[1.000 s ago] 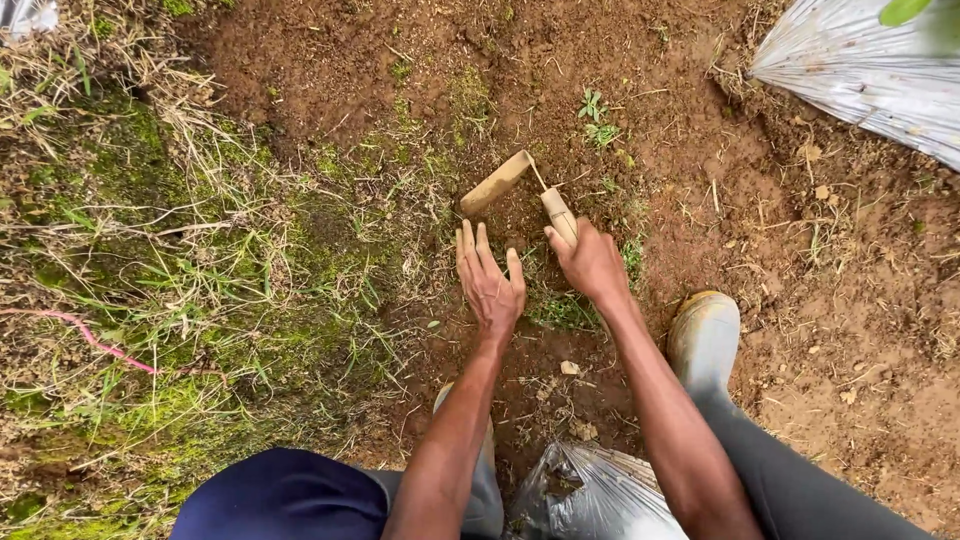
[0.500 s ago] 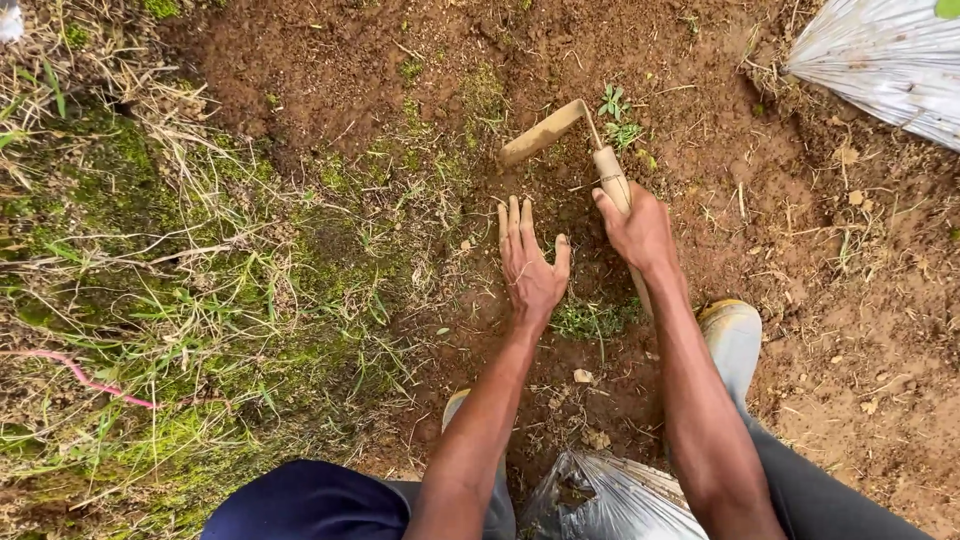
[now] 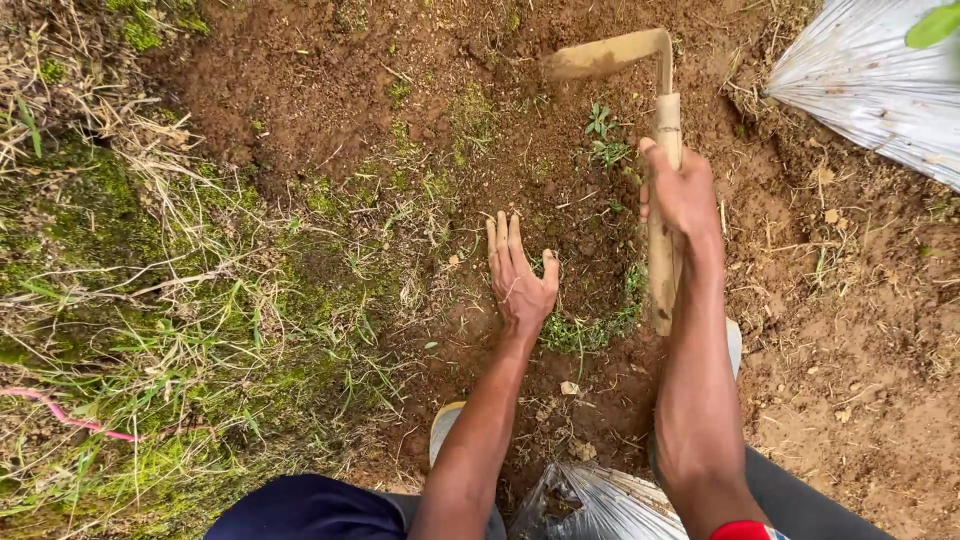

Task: The person kneels on the ground and uses a hand hoe to remove weeds from the soil between rows of plants covered with plastic mulch. They pull the weeds by hand and use the tool to loosen the soil around the plants.

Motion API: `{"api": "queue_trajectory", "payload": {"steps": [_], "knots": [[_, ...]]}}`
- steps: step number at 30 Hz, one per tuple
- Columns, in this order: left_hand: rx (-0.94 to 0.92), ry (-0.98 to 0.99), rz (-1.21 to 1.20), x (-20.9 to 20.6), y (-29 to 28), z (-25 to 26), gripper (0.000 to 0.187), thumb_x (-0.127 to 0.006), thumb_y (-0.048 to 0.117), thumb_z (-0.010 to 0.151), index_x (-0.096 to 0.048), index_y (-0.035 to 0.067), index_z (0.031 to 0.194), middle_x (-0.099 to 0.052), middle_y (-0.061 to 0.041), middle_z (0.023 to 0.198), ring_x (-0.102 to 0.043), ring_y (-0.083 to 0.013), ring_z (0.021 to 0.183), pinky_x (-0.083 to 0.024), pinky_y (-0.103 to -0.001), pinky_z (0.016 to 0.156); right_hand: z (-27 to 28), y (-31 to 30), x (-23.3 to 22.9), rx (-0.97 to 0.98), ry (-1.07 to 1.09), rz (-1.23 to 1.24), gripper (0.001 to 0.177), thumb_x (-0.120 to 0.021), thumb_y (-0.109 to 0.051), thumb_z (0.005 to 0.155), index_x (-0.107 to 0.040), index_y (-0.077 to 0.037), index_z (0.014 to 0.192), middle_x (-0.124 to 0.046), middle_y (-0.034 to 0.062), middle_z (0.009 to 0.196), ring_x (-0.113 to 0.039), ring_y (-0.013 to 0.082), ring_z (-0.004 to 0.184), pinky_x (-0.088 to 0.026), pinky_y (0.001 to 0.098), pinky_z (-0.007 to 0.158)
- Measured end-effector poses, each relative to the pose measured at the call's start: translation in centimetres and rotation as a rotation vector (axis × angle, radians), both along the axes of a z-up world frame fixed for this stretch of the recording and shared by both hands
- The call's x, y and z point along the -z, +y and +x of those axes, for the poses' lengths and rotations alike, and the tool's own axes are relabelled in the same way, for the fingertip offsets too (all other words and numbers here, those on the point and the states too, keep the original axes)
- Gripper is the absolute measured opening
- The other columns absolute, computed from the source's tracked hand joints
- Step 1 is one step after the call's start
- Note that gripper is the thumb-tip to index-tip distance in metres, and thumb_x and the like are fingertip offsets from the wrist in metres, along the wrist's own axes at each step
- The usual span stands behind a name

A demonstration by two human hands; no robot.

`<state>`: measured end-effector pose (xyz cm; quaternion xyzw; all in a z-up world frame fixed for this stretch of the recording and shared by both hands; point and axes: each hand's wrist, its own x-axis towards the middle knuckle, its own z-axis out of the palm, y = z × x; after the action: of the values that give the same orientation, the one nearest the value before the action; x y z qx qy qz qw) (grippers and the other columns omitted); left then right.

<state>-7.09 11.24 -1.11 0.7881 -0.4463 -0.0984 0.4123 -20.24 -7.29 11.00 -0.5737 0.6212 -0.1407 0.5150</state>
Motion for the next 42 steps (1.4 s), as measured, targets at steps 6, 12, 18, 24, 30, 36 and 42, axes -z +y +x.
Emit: {"api": "queue_trajectory", "payload": {"steps": [6,12,18,24,30,36,42], "knots": [[-0.009,0.009,0.036,-0.1,-0.3,0.0,0.07,-0.057,0.029,0.085,-0.045,0.002,0.149,-0.043,-0.023,0.157,-0.036,-0.0432,0.149,-0.034,-0.055,0.119,1.3,1.7,0.8,-0.163,0.08,0.085,0.036,-0.053,-0.022,0.111,-0.056,0.013,0.119,-0.056,0.0115,0.069,-0.054,0.0153,0.051,-0.049,0.0242,0.043],[-0.023,-0.029,0.058,0.8,-0.5,-0.2,0.07,-0.057,0.029,0.084,-0.045,0.004,0.149,-0.044,-0.022,0.156,-0.037,-0.0429,0.148,-0.036,-0.055,0.119,3.2,-3.1,2.4,-0.26,0.144,-0.151,0.032,-0.06,-0.029,0.112,-0.06,0.002,0.106,-0.056,0.0099,0.067,-0.053,0.0186,0.053,-0.046,0.0316,0.048],[-0.045,-0.124,0.05,1.7,-0.9,-0.8,0.07,-0.055,0.029,0.087,-0.042,0.002,0.15,-0.042,-0.023,0.158,-0.039,-0.0409,0.15,-0.036,-0.053,0.123,4.0,-9.7,2.7,-0.479,0.392,-0.294,0.052,-0.059,-0.053,0.113,-0.051,-0.009,0.088,-0.044,0.0022,0.061,-0.042,0.0184,0.049,-0.041,0.0366,0.048],[-0.045,-0.133,0.062,2.2,-0.7,-0.8,0.071,-0.056,0.029,0.086,-0.042,0.002,0.15,-0.043,-0.022,0.158,-0.039,-0.0407,0.15,-0.036,-0.053,0.122,1.1,-10.2,-0.1,-0.47,0.311,-0.062,0.057,-0.055,-0.057,0.109,-0.061,0.0,0.108,-0.058,0.009,0.068,-0.055,0.0198,0.051,-0.049,0.0334,0.046],[-0.04,-0.068,0.05,1.5,-1.0,-0.6,0.073,-0.06,0.026,0.079,-0.048,0.002,0.147,-0.045,-0.022,0.156,-0.04,-0.0444,0.146,-0.039,-0.056,0.115,-2.2,-9.9,1.8,-0.434,0.396,-0.097,0.06,-0.057,-0.053,0.113,-0.065,0.006,0.11,-0.057,0.014,0.065,-0.057,0.023,0.053,-0.05,0.0354,0.049],[-0.04,-0.079,0.065,2.0,-0.8,-0.7,0.074,-0.06,0.026,0.079,-0.048,0.001,0.147,-0.045,-0.022,0.156,-0.04,-0.0439,0.146,-0.039,-0.055,0.115,-0.1,-9.8,4.6,-0.417,0.444,-0.379,0.048,-0.062,-0.052,0.112,-0.065,-0.006,0.098,-0.06,0.0128,0.067,-0.063,0.0276,0.061,-0.049,0.0419,0.054],[-0.041,-0.113,0.089,2.0,-0.8,-1.1,0.076,-0.06,0.026,0.079,-0.048,0.001,0.149,-0.044,-0.021,0.158,-0.039,-0.0432,0.147,-0.038,-0.054,0.116,1.1,-10.8,3.0,-0.455,0.566,-0.475,0.051,-0.062,-0.058,0.109,-0.066,-0.01,0.096,-0.066,0.0176,0.069,-0.07,0.034,0.066,-0.054,0.0458,0.057]]}}
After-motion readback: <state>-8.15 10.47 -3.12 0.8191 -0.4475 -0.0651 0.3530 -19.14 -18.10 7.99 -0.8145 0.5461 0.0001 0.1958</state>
